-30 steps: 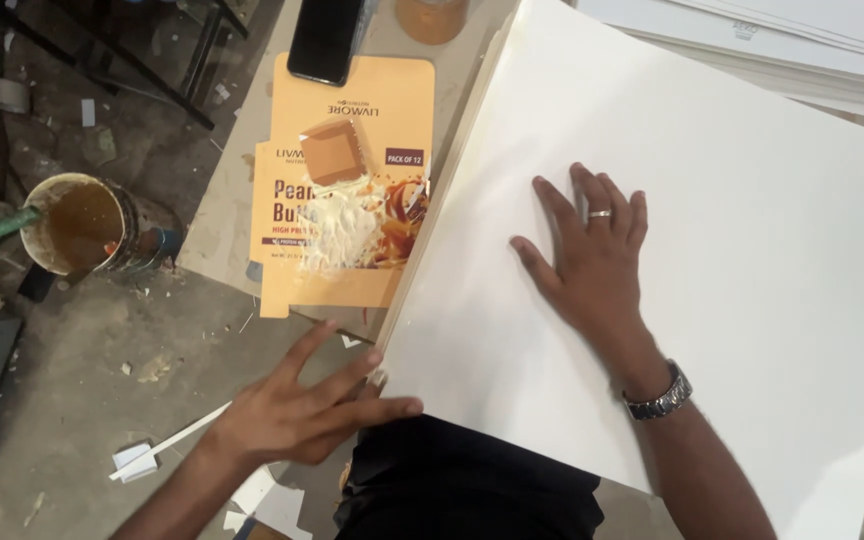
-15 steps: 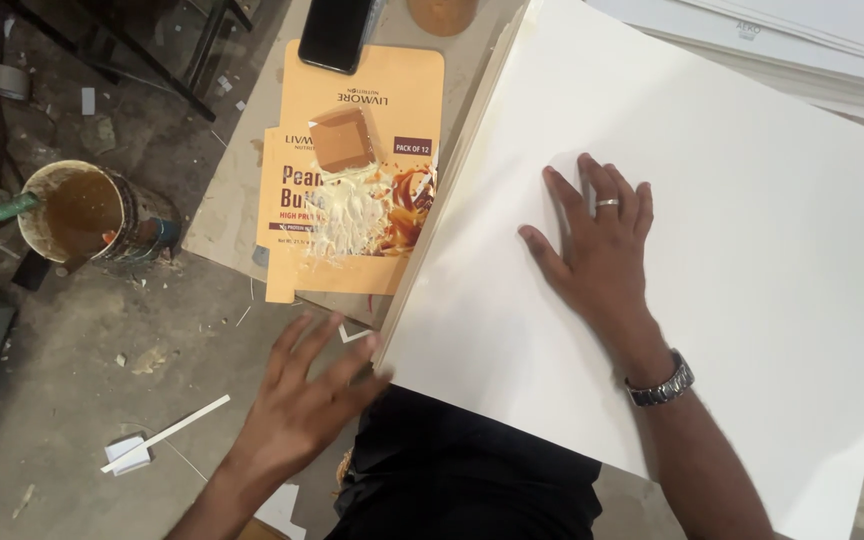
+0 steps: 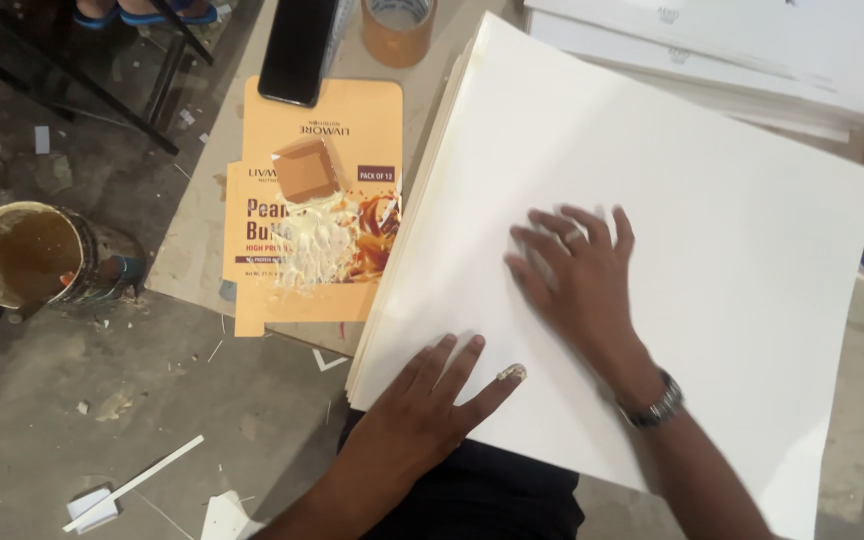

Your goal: Apply adhesive to the edges of paper sheets.

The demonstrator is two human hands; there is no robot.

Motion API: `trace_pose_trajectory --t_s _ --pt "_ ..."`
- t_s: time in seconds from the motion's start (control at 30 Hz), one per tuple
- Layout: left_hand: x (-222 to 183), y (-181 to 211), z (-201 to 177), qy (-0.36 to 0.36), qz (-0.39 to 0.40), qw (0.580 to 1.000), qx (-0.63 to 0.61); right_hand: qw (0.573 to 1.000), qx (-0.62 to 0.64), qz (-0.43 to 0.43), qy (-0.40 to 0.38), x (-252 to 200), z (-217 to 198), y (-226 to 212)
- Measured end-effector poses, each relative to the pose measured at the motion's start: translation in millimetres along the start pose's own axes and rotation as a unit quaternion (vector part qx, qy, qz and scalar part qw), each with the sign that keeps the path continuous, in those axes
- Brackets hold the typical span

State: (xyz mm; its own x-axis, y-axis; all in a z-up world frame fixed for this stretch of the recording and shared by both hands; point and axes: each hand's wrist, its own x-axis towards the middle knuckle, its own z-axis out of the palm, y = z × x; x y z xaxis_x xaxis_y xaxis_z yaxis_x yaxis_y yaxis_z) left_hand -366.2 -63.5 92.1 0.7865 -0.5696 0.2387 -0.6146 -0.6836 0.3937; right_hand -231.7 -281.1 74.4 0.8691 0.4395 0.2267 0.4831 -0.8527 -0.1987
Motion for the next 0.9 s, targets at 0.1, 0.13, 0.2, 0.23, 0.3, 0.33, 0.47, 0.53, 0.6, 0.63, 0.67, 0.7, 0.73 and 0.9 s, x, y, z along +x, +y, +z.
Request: trace_pose_trajectory --t_s 0.1,0.13,0.2,0.23,0.3,0.33,0.47,0.53,0.6,0.63,0.67,0.7,0.73,0.9 --pt "-1 0 2 -0.029 0.004 0.999 0.016 0.997 -0.015 -0.015 -0.068 -34 -12 7" --pt "0 -1 -4 -0.031 0.008 0.999 0.015 0.998 -0.016 -0.011 -0.067 -48 -15 4" --pt "7 -4 -13 -0.056 0.004 0.998 -0.017 0.989 0.027 -0.027 -0.143 -72 -24 3" --pt "9 -5 -18 -0.055 0.008 0.998 -0.019 0.989 0.024 -0.023 -0.143 -79 -31 -4" --pt "12 -9 -28 -0.061 -0.030 0.983 -0.172 0.976 0.071 -0.043 -0.203 -91 -44 -17" --pt "11 -10 -25 -0.059 -0.029 0.983 -0.173 0.976 0.069 -0.043 -0.203 -97 -47 -22" --pt "7 -11 -17 -0.069 -0.033 0.973 -0.219 0.968 0.093 -0.061 -0.226 -107 -51 -36" --pt "5 -5 -14 -0.074 -0.027 0.974 -0.210 0.963 0.086 -0.048 -0.249 -110 -52 -38" --pt "3 4 -9 -0.033 0.033 0.999 -0.001 0.952 0.070 0.010 -0.299 -111 -56 -36" --pt "-2 14 -10 -0.031 0.036 0.999 0.000 0.953 0.068 0.011 -0.296 -108 -61 -32" --pt "-7 23 -11 0.050 0.017 0.997 -0.055 0.961 0.088 0.025 -0.260 -106 -66 -29" --pt "-14 33 -12 0.128 -0.003 0.986 -0.111 0.967 0.109 0.040 -0.225 -104 -72 -26" --pt "-19 35 2 0.128 -0.002 0.986 -0.111 0.968 0.109 0.041 -0.223 -101 -77 -18" --pt "-8 15 40 0.247 0.029 0.967 -0.056 0.940 -0.133 0.236 -0.207 -65 -89 44"
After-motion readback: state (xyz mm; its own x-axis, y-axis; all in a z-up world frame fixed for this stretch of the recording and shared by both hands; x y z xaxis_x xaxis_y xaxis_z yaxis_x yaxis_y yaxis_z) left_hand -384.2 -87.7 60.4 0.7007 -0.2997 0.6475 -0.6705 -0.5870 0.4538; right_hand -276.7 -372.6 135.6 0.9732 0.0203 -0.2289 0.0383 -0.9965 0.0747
